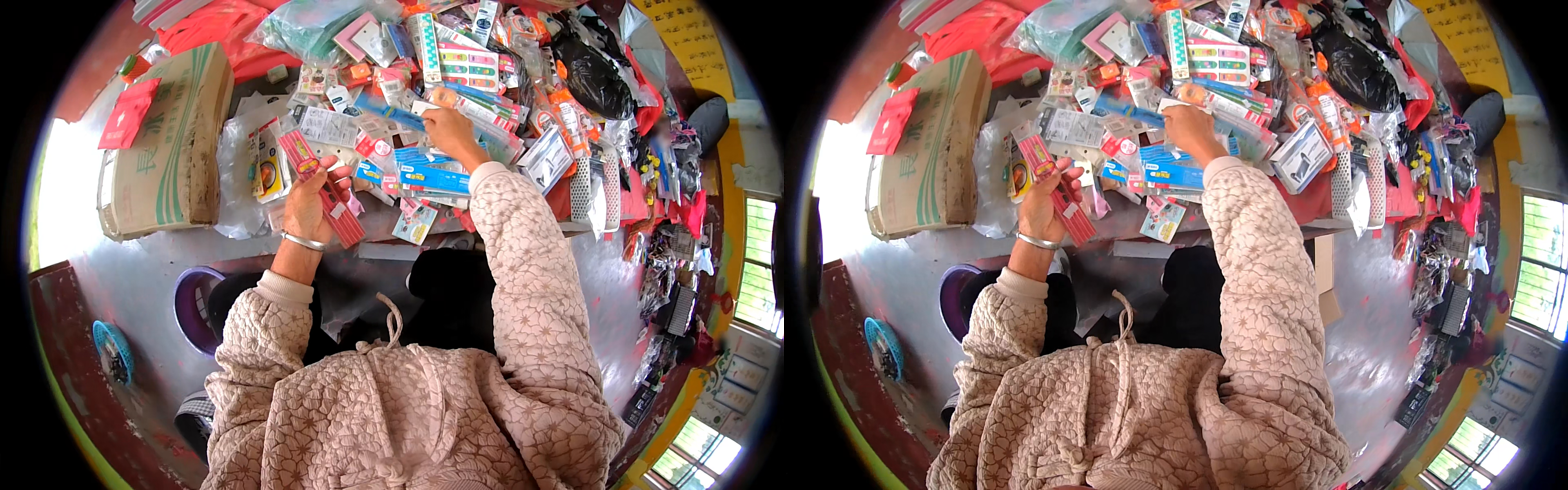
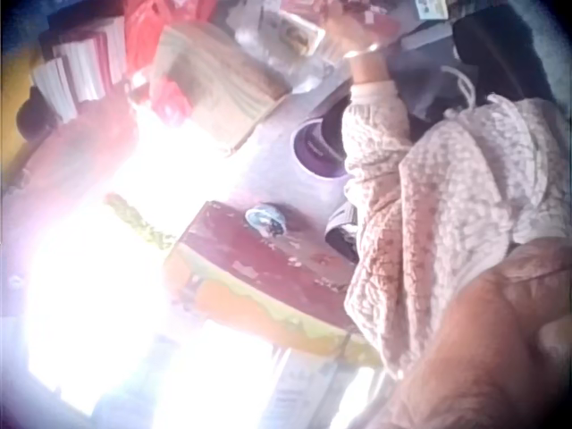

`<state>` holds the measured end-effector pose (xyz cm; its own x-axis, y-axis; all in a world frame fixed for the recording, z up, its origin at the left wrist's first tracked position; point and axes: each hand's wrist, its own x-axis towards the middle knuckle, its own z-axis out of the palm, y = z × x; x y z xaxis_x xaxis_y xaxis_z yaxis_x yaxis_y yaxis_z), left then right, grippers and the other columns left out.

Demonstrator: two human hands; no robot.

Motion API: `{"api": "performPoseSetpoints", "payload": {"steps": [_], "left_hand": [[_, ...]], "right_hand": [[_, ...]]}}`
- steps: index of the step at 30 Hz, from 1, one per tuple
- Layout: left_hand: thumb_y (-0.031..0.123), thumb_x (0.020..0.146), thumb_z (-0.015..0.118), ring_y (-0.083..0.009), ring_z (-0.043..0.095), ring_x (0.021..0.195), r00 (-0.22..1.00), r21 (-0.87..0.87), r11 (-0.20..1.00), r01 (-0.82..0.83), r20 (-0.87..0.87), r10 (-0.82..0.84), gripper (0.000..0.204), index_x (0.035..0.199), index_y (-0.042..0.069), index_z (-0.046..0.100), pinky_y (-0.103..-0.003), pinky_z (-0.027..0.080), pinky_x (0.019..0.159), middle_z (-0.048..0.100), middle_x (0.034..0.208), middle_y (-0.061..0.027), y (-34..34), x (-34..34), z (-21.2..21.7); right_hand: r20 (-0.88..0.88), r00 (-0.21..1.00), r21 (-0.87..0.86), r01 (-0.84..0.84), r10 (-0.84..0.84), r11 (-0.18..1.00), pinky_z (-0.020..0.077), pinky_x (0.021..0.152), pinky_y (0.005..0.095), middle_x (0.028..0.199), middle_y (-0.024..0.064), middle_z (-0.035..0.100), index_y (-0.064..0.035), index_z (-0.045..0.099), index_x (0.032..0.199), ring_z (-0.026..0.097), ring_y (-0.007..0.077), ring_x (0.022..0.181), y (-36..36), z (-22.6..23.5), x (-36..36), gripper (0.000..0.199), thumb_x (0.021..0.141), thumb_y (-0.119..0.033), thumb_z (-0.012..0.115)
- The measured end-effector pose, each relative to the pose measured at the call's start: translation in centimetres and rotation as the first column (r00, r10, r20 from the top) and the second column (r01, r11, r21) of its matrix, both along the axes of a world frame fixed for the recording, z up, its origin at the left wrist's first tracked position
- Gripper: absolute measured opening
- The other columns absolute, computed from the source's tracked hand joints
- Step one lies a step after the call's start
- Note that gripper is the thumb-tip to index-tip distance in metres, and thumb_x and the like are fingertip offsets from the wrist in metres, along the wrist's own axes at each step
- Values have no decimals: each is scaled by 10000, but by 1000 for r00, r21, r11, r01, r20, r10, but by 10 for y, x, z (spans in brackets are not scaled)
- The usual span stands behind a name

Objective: The person sorts various stationery items by hand, picking up packaged pens and rulers from a large pile and placing them into a cardboard box.

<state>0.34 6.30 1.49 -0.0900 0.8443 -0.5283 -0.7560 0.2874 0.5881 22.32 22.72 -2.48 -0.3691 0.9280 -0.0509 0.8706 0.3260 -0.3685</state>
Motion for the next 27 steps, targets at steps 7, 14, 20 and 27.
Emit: {"api": "performPoseSetpoints", "payload": {"steps": [7, 14, 20, 27], "left_hand": [[126, 876, 512, -198, 569, 937, 988, 108, 994, 5, 153, -21, 306, 1159, 25, 455, -312, 479, 808, 565, 1086, -126, 3, 5, -7], [210, 892, 497, -189, 515, 1048, 937, 205, 979, 8, 340, -79, 358, 1212, 61, 438, -372, 459, 833, 540, 1150, -79, 9, 17, 5], [25, 847, 499, -177, 571, 988, 973, 280, 950, 138, 140, -183, 352, 1196, 53, 462, -338, 487, 844, 579, 1107, -72, -2, 12, 31], [-124, 719, 529, -190, 575, 963, 939, 224, 912, 344, -93, -332, 453, 1147, 23, 506, -311, 460, 848, 591, 1066, -76, -22, 10, 46]], "right_hand": [[-512, 773, -708, -133, -375, 694, 438, 637, 220, 778, -9, 604, -11, 623, 862, 544, 72, 687, -3, 40, 15, 156, 772, -137, 635], [-529, 732, -816, -299, -429, 495, 431, 557, 191, 697, -30, 556, -28, 602, 800, 518, 42, 607, -68, 96, -34, 87, 783, -113, 609], [-511, 842, -658, -256, -171, 708, 401, 485, 245, 556, -12, 513, 0, 554, 602, 488, 52, 521, -109, 113, -52, 191, 759, -104, 586], [-639, 767, 44, 106, -53, 993, 463, 631, 381, 678, 121, 586, -34, 596, 787, 599, 307, 687, -151, 163, -48, 188, 732, -210, 633]]}}
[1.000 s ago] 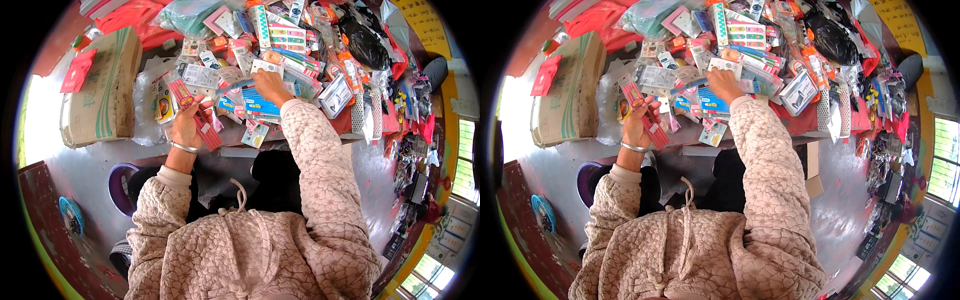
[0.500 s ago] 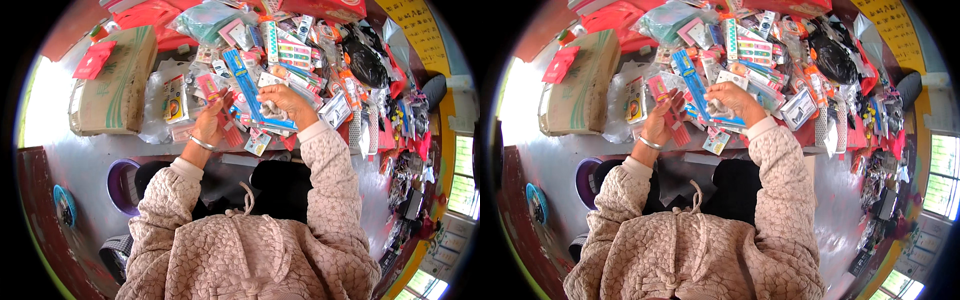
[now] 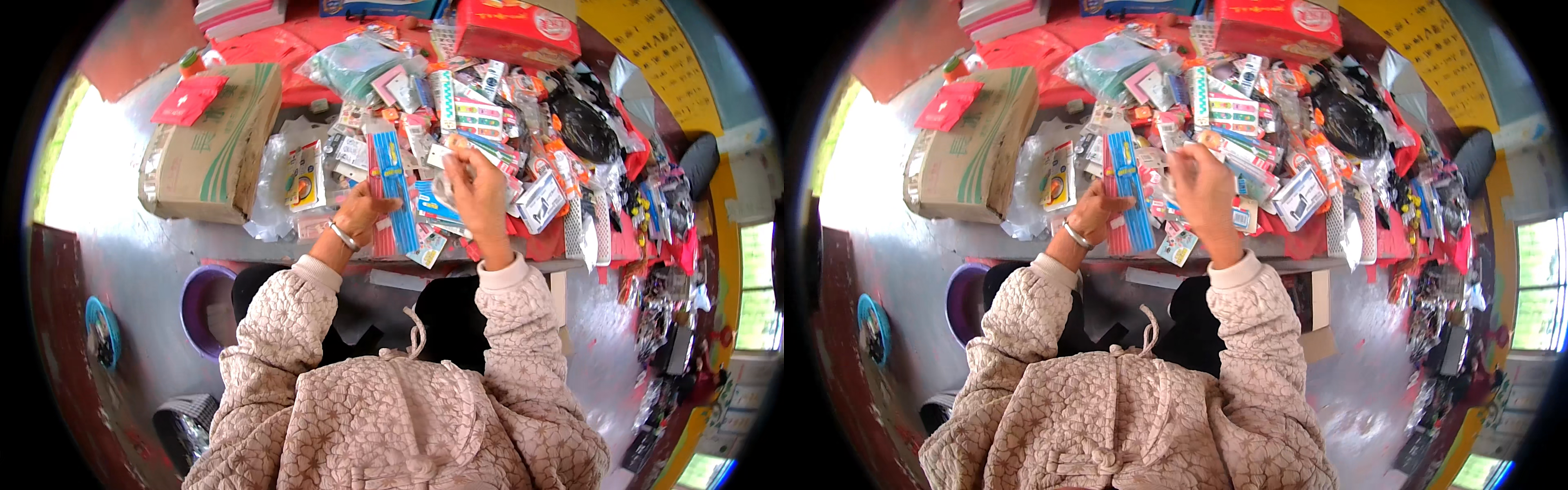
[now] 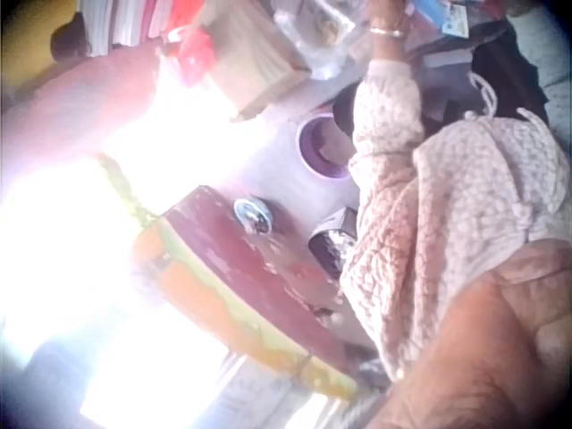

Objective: The person sorts various stationery items by hand, picking up packaged pens and rulers from a large pile and placing them into a cardboard box.

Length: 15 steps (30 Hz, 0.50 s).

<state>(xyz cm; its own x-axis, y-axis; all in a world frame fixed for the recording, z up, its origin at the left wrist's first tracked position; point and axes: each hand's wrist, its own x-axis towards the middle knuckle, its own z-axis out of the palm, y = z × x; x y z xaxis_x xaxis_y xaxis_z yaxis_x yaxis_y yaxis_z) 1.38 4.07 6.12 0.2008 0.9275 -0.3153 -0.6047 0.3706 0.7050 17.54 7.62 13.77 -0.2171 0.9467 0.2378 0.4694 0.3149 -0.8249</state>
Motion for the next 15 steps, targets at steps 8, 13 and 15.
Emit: {"api": "performPoseSetpoints", "payload": {"steps": [8, 13, 15], "left_hand": [[-60, 671, 535, -190, 577, 943, 864, 100, 873, 477, -235, -445, 535, 1195, -45, 424, -294, 454, 831, 571, 1083, -122, -59, 12, 23], [-89, 662, 542, -263, 565, 1015, 840, 14, 854, 520, -189, -509, 612, 1251, -26, 385, -367, 445, 879, 531, 1169, -159, -89, 29, 30], [-94, 663, 537, -263, 569, 1004, 878, 9, 889, 459, -158, -452, 620, 1258, -23, 377, -373, 447, 880, 526, 1176, -161, -103, 35, 27]], "right_hand": [[325, 929, 568, -341, 177, 749, 453, 701, 394, 921, 70, 513, -78, 562, 989, 542, 279, 830, -24, -45, -19, 294, 744, -224, 631], [56, 998, 329, -10, -8, 944, 456, 649, 381, 842, 108, 549, -55, 583, 881, 577, 277, 762, 9, -58, 4, 207, 770, -228, 605], [2, 989, 213, 146, -150, 966, 455, 622, 389, 765, 122, 562, -46, 585, 788, 580, 288, 713, 22, -59, 11, 183, 771, -228, 605]]}}
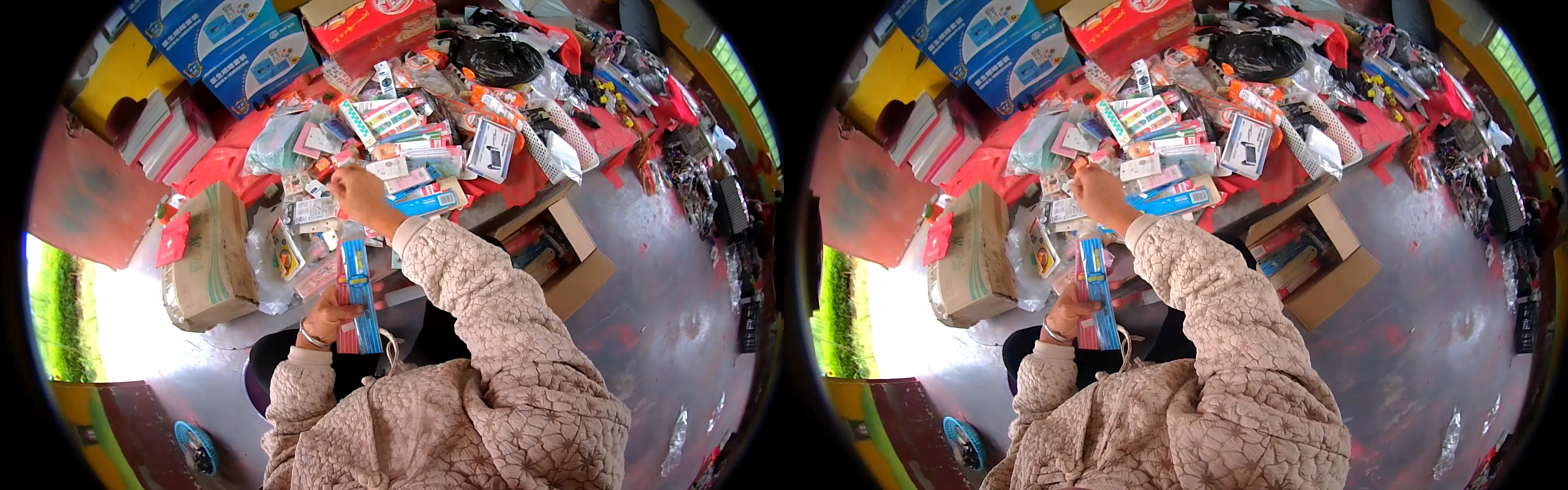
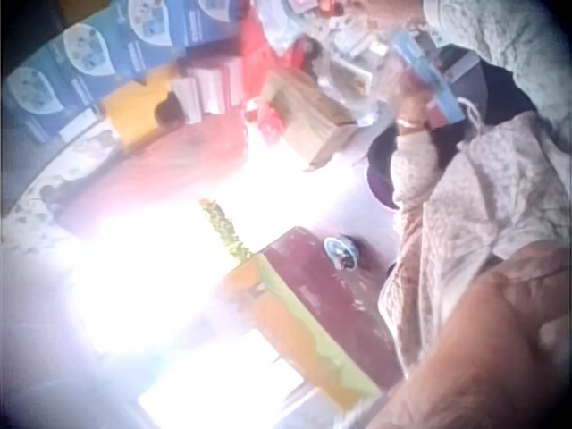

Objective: The person sorts various stationery items by hand, picking up packaged pens and rulers from a large pile and placing them into a cardboard box.

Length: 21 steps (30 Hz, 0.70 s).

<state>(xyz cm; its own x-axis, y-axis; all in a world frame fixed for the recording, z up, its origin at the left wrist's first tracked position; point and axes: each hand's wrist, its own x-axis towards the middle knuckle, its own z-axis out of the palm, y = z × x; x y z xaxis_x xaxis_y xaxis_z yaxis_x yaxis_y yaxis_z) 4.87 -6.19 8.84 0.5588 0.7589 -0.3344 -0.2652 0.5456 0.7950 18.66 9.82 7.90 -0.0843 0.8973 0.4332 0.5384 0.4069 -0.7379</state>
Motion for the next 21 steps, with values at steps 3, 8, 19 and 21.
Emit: {"api": "performPoseSetpoints", "payload": {"steps": [3, 8, 19, 21], "left_hand": [[-92, 686, 511, -283, 569, 1000, 980, -81, 977, -198, -28, 197, 595, 1259, -16, 372, -392, 473, 852, 526, 1166, -175, -5, -23, -29], [-107, 697, 432, -330, 577, 960, 802, -206, 775, -597, -156, 576, 509, 1194, 1, 411, -451, 502, 784, 543, 1125, -184, 0, -48, -87], [-40, 710, 448, -265, 567, 812, 796, -241, 763, -600, -83, 600, 462, 1170, -6, 430, -381, 497, 745, 557, 907, -121, -27, -31, -104], [-16, 747, 470, -247, 568, 785, 791, -253, 764, -594, -8, 612, 401, 1147, -20, 443, -358, 497, 733, 563, 886, -109, -15, -30, -85]], "right_hand": [[-232, 965, -100, 101, -122, 990, 419, 552, 396, 627, 132, 554, -30, 558, 676, 563, 293, 629, 7, -9, 2, 292, 802, -292, 575], [-844, 455, -469, -368, -284, 803, 364, 458, 322, 583, 22, 517, -57, 522, 621, 457, 132, 493, 19, -43, -16, 400, 855, -381, 518], [-880, 325, -463, -745, -345, 480, 270, 308, 288, 504, -4, 476, -119, 506, 641, 370, 122, 336, -10, -2, -1, 201, 798, -203, 600], [-936, 321, -349, -786, -144, 511, 211, 310, 265, 500, -27, 462, -127, 528, 655, 315, 101, 332, 3, -19, -10, 235, 808, -283, 615]]}}
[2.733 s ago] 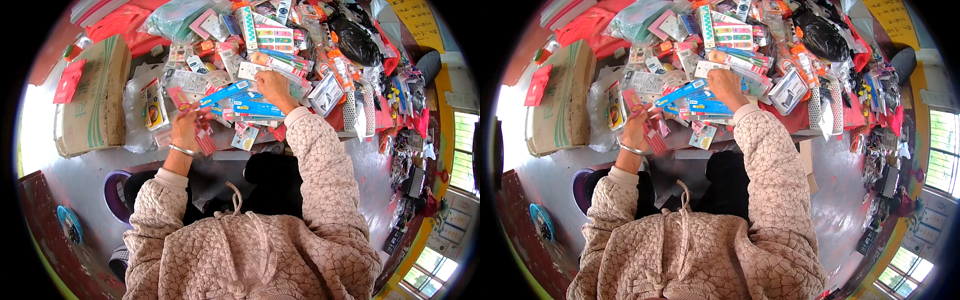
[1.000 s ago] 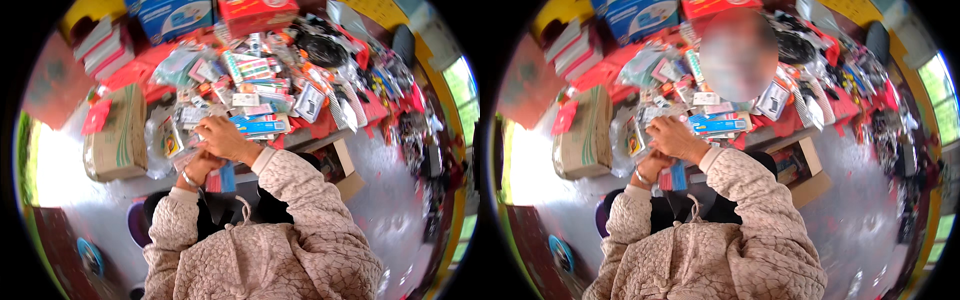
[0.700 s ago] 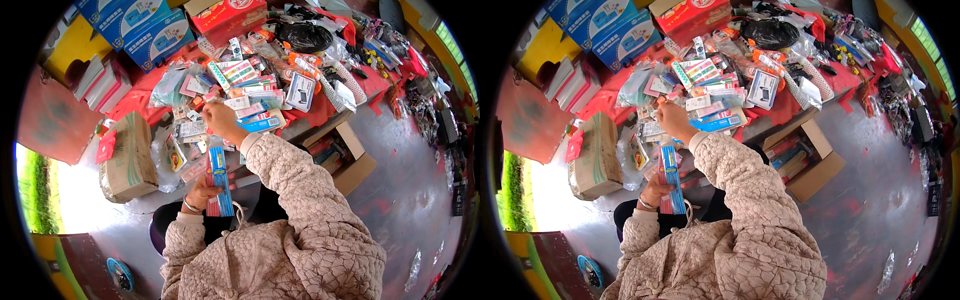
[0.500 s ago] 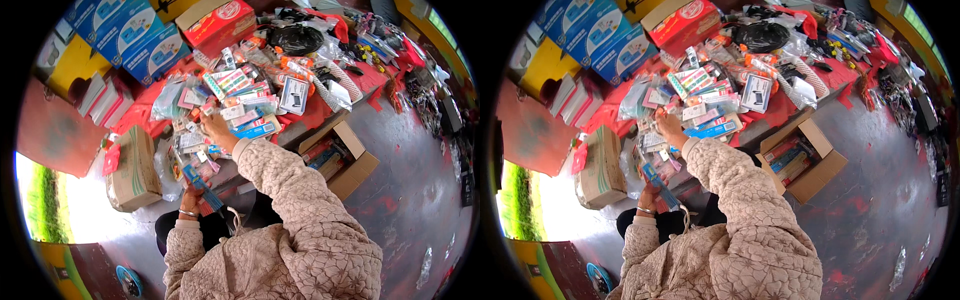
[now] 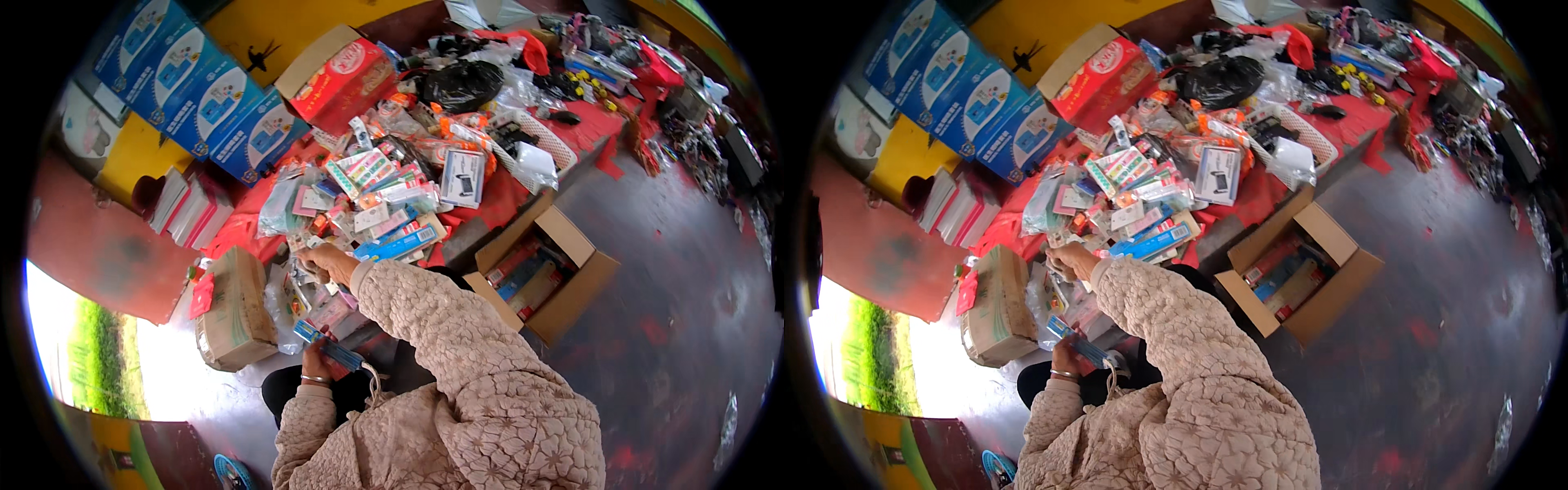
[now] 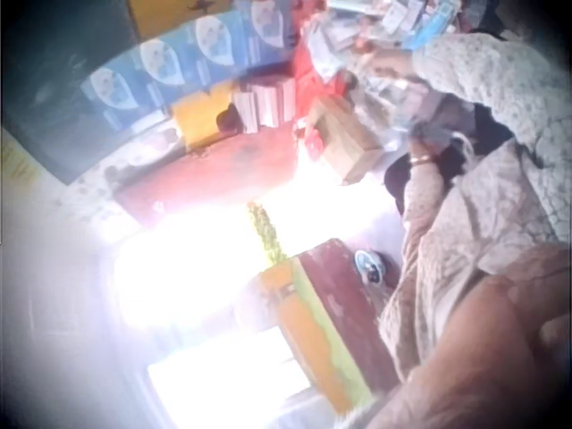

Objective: The person sorts various stationery items by hand, picking up packaged pens and rulers from a large pile and placing them into a cardboard box.

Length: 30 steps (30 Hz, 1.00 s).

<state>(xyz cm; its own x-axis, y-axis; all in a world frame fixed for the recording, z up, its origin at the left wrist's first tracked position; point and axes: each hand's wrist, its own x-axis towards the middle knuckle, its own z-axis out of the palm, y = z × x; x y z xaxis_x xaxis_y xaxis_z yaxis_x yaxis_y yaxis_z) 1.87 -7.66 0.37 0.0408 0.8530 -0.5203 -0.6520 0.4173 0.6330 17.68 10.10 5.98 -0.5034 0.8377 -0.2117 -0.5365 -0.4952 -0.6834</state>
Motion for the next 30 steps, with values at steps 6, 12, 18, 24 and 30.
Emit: {"api": "performPoseSetpoints", "payload": {"steps": [6, 12, 18, 24, 30], "left_hand": [[46, 810, 505, -229, 568, 737, 996, 189, 982, 3, -86, 13, 316, 1109, -44, 461, -340, 478, 739, 576, 762, -99, -15, 1, 33], [68, 831, 467, -271, 572, 792, 999, 26, 999, -36, 40, 35, 290, 1113, -1, 475, -469, 476, 761, 571, 808, -114, -31, 19, 56], [117, 826, 512, -228, 555, 650, 994, 178, 983, -40, -98, 58, 267, 1062, -5, 480, -360, 487, 658, 539, 678, -77, -6, -4, 49], [303, 860, 551, -108, 459, 562, 996, 105, 993, 60, -69, -53, 278, 994, 63, 509, -257, 425, 539, 479, 661, -9, 29, 14, 65], [190, 835, 551, -138, 500, 579, 946, 77, 971, 226, -255, -200, 132, 900, 77, 530, -286, 451, 543, 522, 715, -25, 77, 14, 47]], "right_hand": [[282, 956, 132, -116, 74, 984, 168, 303, 314, 456, -17, 416, -135, 489, 554, 284, 120, 299, -43, 12, -6, 391, 836, -403, 528], [297, 955, 75, -42, 18, 996, 205, 309, 301, 478, 12, 446, -98, 514, 579, 336, 108, 327, -41, 2, -5, 371, 861, -339, 503], [308, 943, 413, -13, -127, 911, 258, 304, 296, 388, -6, 389, -99, 448, 479, 346, 125, 265, -34, -25, -14, 455, 828, -377, 540], [528, 586, 796, -90, -614, 598, 451, 653, 427, 700, 189, 586, 11, 562, 810, 548, 329, 747, -56, -23, -31, 315, 755, -298, 593], [491, 516, 862, -174, -702, 475, 425, 786, 419, 952, 239, 504, 6, 524, 1006, 489, 359, 893, -33, -35, -22, 314, 781, -199, 601]]}}
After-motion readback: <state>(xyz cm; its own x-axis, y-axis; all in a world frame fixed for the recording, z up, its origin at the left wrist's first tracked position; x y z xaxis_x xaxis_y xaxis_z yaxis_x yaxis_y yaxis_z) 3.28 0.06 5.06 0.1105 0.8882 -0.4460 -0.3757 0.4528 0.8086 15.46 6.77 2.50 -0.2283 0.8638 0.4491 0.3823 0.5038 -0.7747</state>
